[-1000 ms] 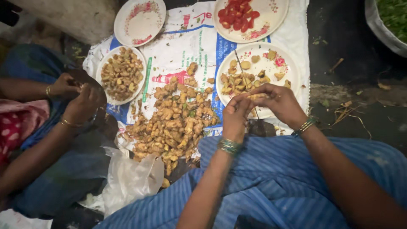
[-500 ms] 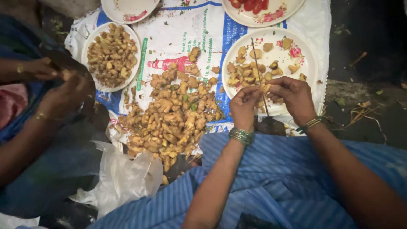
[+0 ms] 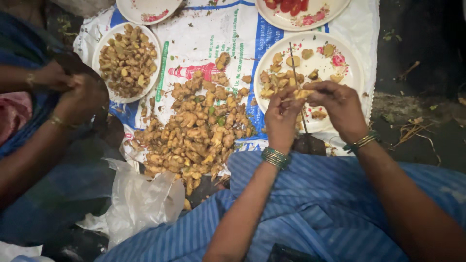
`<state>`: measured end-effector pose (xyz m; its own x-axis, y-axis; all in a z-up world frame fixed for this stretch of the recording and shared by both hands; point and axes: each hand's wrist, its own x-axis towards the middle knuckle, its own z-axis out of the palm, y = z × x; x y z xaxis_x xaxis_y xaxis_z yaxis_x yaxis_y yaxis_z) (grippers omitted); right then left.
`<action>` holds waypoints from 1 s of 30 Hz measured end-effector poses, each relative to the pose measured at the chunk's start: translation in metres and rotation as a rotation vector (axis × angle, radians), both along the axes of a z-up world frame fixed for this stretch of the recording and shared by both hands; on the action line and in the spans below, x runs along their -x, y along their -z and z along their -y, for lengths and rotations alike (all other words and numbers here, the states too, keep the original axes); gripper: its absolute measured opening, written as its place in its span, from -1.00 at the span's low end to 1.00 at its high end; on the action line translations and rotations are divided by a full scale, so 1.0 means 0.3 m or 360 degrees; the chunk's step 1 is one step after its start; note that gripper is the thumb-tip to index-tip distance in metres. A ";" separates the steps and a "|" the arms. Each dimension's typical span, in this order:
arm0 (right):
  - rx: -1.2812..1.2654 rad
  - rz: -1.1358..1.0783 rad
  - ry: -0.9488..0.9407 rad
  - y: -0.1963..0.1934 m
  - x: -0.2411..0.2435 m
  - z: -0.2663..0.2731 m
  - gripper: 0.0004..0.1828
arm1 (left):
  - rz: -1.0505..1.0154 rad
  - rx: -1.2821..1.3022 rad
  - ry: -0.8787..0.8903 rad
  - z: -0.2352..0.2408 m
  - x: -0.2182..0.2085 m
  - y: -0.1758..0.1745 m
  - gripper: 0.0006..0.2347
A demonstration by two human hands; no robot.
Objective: The person sits on the floor and peels ginger pieces using a knife. They pick up ginger from a large pile, peel the skin, and place the peeled pieces onto a plate. Another person is also peeling ginger nearby.
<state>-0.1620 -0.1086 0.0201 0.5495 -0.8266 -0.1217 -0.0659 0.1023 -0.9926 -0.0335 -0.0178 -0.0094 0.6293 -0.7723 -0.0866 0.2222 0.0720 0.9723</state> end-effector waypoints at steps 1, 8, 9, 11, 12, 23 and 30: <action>0.0018 -0.0034 -0.0008 0.001 -0.011 -0.007 -0.73 | 0.0032 -0.0067 -0.0012 0.001 0.001 0.007 -0.74; -0.0044 -0.0138 0.0097 0.038 -0.027 -0.023 -0.79 | -0.0100 -0.0048 -0.0001 -0.006 -0.007 0.145 -0.80; -0.0006 -0.0136 0.0142 0.047 -0.033 -0.017 -0.79 | -0.0059 -0.0072 -0.0022 0.002 -0.008 0.166 -0.80; 0.0073 -0.0125 0.0229 0.063 -0.054 -0.014 -0.80 | -0.0113 -0.0086 -0.0107 0.039 -0.025 0.192 -0.81; 0.0102 -0.0094 0.0250 0.072 -0.080 0.005 -0.81 | -0.0206 -0.0073 -0.0171 0.071 -0.048 0.199 -0.82; 0.0128 0.0215 0.0239 0.016 -0.071 0.084 -0.80 | 0.1367 -0.0435 -0.0213 0.124 -0.317 0.116 -0.62; 0.0099 0.0069 0.0074 -0.066 -0.031 0.067 -0.77 | 0.2197 -0.1203 0.0263 -0.041 -0.661 0.142 -0.72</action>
